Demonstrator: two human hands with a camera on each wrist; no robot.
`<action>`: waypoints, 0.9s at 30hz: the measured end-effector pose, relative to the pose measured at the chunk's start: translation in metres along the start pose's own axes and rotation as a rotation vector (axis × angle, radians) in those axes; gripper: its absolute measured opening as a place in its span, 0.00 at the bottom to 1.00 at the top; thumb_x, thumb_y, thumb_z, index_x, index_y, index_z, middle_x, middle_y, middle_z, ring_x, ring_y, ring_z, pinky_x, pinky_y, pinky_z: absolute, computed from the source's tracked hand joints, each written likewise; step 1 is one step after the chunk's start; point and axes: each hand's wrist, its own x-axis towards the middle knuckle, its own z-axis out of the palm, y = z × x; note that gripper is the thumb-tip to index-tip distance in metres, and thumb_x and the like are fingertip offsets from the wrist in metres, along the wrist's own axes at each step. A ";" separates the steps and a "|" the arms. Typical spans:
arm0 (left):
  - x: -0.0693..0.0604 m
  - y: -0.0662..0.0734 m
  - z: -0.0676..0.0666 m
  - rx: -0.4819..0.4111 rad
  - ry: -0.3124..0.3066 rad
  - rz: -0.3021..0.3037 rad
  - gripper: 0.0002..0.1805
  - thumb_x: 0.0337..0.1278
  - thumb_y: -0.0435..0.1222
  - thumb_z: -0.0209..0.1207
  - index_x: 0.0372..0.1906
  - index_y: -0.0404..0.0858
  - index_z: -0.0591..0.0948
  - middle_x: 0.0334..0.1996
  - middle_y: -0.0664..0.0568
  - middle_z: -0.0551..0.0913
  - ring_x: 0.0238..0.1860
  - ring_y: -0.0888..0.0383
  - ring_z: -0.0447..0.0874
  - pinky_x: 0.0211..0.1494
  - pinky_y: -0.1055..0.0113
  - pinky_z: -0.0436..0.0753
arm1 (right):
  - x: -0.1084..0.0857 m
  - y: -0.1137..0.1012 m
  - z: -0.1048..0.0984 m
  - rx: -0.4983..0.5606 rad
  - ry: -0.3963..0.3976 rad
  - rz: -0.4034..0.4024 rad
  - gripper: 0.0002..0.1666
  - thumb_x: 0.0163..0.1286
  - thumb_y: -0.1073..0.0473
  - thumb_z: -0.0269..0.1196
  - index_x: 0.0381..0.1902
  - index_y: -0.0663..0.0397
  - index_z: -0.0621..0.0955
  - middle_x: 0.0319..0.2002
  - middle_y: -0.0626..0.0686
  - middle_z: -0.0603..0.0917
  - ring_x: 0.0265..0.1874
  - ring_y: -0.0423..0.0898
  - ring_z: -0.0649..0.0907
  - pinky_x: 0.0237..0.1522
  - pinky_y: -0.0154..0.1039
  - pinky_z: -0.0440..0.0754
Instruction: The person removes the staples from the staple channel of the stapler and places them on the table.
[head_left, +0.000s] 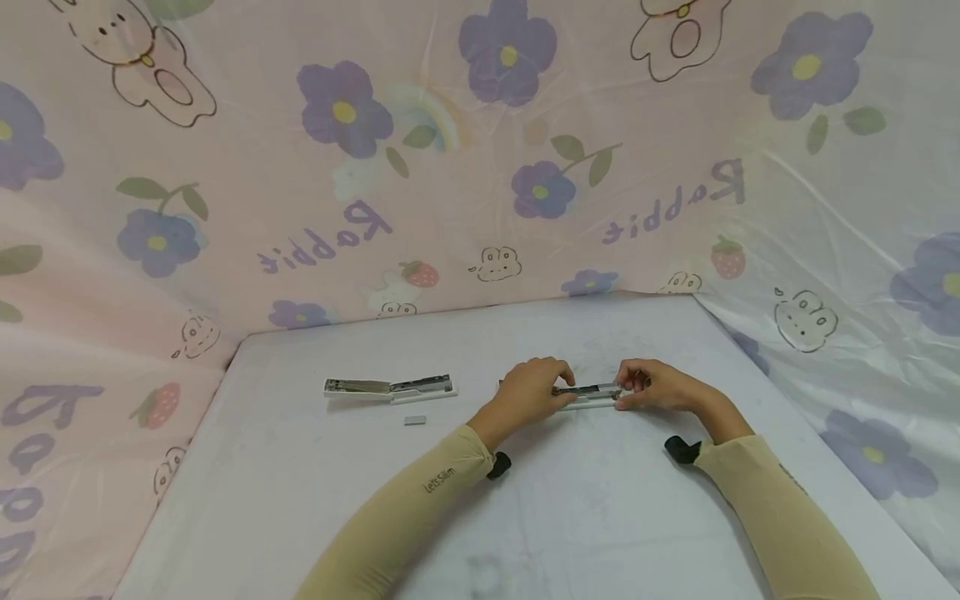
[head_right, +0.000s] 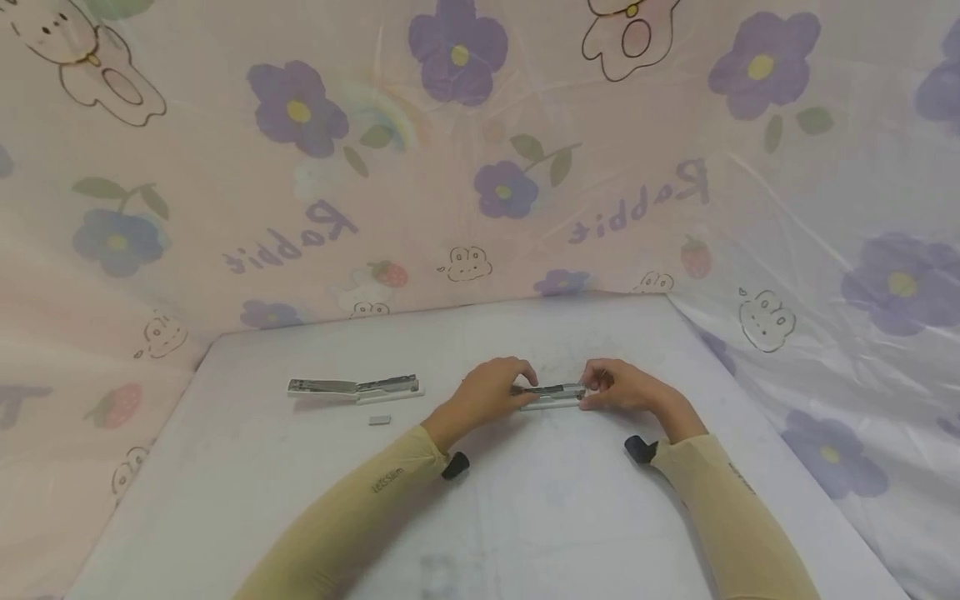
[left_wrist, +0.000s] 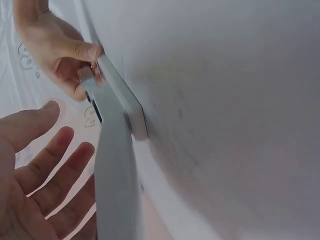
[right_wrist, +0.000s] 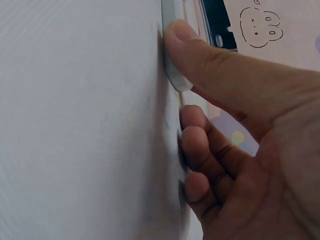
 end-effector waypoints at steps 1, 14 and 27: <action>0.002 0.003 0.001 0.017 0.001 0.008 0.15 0.74 0.50 0.68 0.56 0.49 0.87 0.55 0.56 0.89 0.51 0.58 0.87 0.50 0.66 0.83 | -0.001 0.000 0.000 0.000 0.002 0.001 0.16 0.65 0.59 0.79 0.42 0.53 0.82 0.37 0.53 0.79 0.36 0.47 0.75 0.40 0.37 0.74; 0.023 0.018 0.017 0.072 -0.005 0.011 0.13 0.72 0.50 0.69 0.53 0.49 0.88 0.49 0.59 0.89 0.43 0.62 0.84 0.43 0.68 0.81 | 0.001 0.007 -0.001 -0.006 -0.003 0.011 0.16 0.66 0.57 0.79 0.42 0.53 0.82 0.37 0.53 0.78 0.36 0.48 0.75 0.40 0.38 0.74; 0.035 0.024 0.034 0.076 -0.009 -0.011 0.09 0.75 0.48 0.67 0.49 0.51 0.91 0.47 0.59 0.87 0.45 0.62 0.83 0.46 0.67 0.82 | -0.001 0.004 0.000 -0.008 0.002 0.009 0.16 0.66 0.57 0.79 0.42 0.52 0.81 0.37 0.53 0.79 0.36 0.47 0.76 0.40 0.38 0.74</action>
